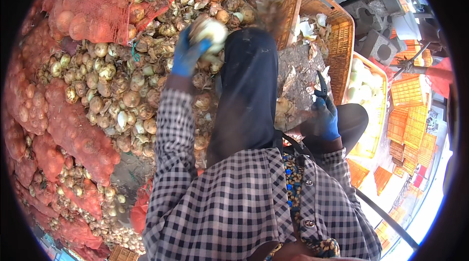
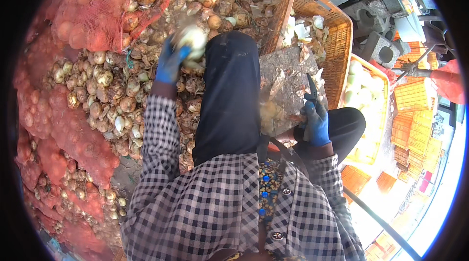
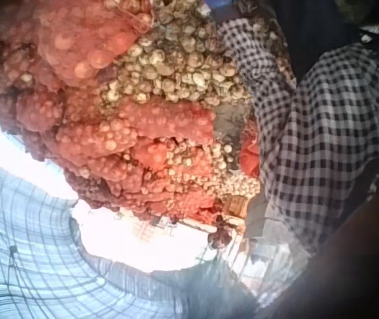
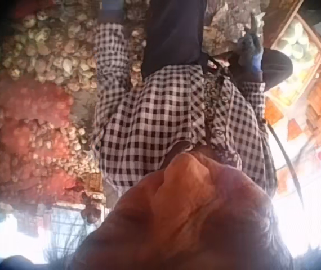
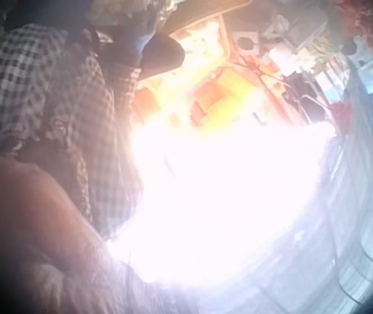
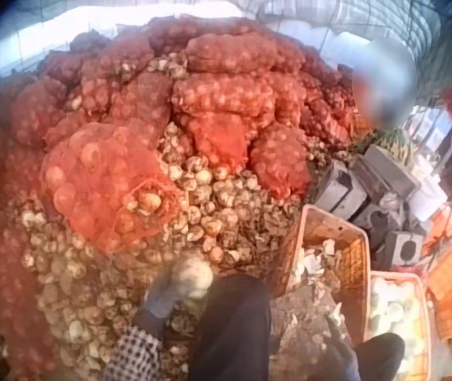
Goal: The person sits cross-legged and peels onions one by one using a knife, removing the outer layers and placing the peeled onions into a basket. The person repeatedly picks onions from a large pile, trims them, and discards the peels.
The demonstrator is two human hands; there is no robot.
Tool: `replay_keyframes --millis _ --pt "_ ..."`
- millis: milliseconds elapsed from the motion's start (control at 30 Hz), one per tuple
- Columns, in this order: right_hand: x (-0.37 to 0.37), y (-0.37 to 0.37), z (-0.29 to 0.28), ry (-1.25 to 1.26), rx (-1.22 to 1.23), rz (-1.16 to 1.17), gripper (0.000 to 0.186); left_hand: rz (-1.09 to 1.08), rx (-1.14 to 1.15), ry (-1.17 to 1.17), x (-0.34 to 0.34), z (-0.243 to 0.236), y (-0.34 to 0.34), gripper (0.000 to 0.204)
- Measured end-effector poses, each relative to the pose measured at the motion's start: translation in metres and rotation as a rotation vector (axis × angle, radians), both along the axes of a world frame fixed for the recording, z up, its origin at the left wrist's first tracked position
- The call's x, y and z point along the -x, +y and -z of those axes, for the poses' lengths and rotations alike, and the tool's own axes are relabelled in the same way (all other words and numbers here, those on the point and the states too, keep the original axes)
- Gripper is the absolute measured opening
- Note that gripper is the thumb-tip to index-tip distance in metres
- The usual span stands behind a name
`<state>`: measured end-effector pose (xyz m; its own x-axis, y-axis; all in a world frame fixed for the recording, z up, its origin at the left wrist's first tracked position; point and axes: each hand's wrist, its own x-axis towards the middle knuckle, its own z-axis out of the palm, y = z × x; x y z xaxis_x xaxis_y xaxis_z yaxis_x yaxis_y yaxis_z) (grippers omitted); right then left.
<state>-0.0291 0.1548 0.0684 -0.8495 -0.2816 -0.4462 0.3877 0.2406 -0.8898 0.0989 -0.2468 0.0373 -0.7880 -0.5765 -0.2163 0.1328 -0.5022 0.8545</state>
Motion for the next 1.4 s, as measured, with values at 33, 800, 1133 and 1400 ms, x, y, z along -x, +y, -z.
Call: replay_keyframes --millis 33,800,1133,1400 --pt "0.0 0.001 -0.001 0.005 0.01 0.006 0.032 -0.029 0.241 0.087 0.034 0.001 -0.008 0.071" --pt "0.016 0.001 0.009 0.278 -0.336 -0.26 0.032 -0.333 -0.198 -0.93 -0.24 0.209 0.097 0.058" --pt "-0.005 -0.043 -0.025 0.057 -0.285 -0.106 0.031 -0.263 -0.466 -1.036 -0.234 0.264 0.196 0.053" --pt "-0.001 -0.016 -0.012 0.056 -0.316 -0.07 0.031 -0.372 -0.57 -0.974 -0.277 0.232 0.228 0.049"
